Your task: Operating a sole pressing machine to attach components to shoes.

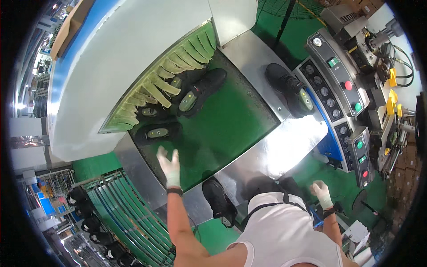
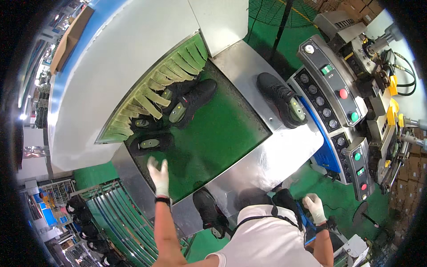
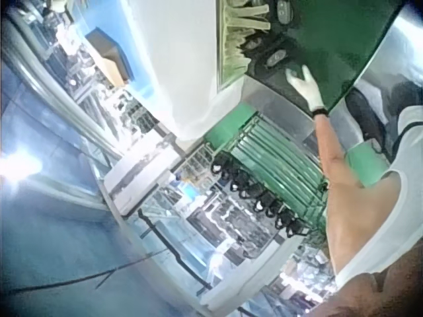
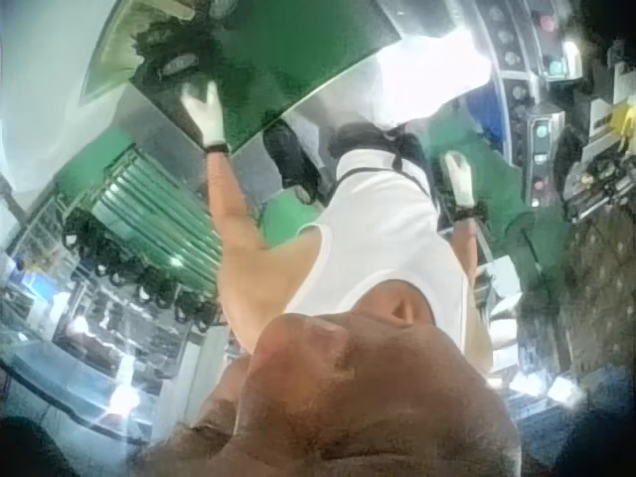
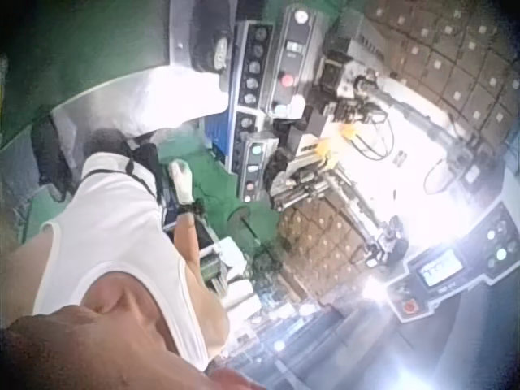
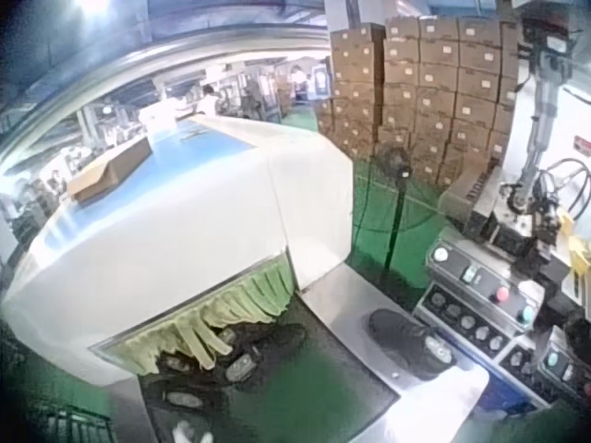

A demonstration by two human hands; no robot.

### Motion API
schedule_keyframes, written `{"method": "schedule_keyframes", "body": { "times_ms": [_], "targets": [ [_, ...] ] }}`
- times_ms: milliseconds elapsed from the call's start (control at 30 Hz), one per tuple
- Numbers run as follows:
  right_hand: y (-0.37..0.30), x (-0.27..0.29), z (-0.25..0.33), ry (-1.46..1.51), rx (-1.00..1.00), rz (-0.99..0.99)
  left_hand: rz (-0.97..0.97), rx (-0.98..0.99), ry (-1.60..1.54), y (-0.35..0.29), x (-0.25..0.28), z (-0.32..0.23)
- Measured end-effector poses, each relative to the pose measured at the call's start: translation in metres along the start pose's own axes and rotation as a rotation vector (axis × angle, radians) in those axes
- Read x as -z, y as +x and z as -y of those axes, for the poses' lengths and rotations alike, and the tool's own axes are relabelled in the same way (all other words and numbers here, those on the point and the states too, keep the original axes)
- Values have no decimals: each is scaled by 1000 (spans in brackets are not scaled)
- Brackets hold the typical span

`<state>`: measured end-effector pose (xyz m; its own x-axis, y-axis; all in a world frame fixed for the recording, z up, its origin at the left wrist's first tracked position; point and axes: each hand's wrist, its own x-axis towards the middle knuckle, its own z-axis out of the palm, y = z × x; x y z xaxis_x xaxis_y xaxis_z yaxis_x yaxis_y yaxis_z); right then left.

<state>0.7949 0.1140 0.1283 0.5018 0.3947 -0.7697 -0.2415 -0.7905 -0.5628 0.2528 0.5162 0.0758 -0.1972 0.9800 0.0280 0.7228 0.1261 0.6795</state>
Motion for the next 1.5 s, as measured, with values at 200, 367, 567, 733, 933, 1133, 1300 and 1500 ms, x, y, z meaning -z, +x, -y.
{"method": "schedule_keyframes", "body": {
  "times_ms": [200,367,567,733,933,1133,1300,1500],
  "targets": [
    [-46,58,-113,31,-384,-198,-170,-146,247,112,3,10],
    [-87,80,-155,-64,-378,-228,-84,52,415,118,17,70],
    [-68,59,-149,46,-358,-301,136,144,151,138,2,93],
    [-29,7,-42,-360,-92,-52,175,40,126,129,33,16],
    [49,-52,11,-519,243,-82,74,-150,418,143,47,65],
    [24,-107,100,-357,612,25,20,-460,219,46,24,-12],
    [-15,-167,176,-461,1004,147,327,-475,-26,-81,12,-166],
    [-13,-147,156,-641,1097,-40,592,-596,-388,-178,-84,-281]
  ]
}}
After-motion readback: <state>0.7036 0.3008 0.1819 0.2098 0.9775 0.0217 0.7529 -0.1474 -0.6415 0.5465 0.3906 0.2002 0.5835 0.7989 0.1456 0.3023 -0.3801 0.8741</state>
